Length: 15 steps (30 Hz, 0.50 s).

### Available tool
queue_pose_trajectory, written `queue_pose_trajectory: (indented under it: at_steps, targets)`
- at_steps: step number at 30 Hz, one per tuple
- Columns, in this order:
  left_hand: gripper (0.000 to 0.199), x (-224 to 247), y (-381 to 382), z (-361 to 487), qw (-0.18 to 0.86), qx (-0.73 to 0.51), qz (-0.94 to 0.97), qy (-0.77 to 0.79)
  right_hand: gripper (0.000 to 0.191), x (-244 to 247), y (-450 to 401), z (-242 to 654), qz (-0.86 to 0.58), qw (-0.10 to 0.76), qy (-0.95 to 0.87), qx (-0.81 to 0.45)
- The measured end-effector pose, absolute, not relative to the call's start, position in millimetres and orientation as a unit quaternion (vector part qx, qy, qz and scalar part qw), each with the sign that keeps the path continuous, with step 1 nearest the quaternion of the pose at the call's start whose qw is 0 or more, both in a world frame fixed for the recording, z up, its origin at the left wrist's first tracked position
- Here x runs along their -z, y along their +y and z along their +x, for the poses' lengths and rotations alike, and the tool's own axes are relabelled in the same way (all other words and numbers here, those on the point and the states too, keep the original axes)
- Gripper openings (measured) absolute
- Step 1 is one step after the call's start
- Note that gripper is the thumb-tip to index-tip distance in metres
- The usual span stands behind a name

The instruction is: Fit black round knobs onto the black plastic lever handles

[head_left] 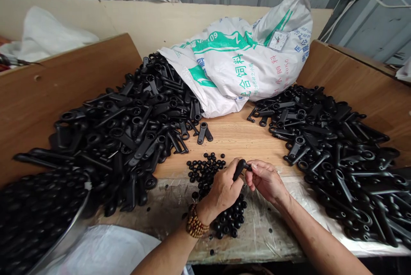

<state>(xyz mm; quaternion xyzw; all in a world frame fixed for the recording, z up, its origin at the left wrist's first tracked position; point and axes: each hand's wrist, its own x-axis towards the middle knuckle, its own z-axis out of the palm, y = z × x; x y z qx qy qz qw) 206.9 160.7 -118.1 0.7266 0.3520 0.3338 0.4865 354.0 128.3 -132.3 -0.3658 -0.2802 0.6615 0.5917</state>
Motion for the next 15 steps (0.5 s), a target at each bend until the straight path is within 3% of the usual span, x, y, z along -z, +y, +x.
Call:
queue_pose_trajectory:
  at_steps: [4,15]
  targets:
    - [0.037,126,160,208,0.42,-0.329,0.758,0.375,0.023,128,127,353,-0.388,0.589,-0.258,-0.66]
    - [0.049,146,163,208,0.24,-0.287,0.839,0.396,0.025,138,127,351,-0.463,0.586,-0.306,-0.591]
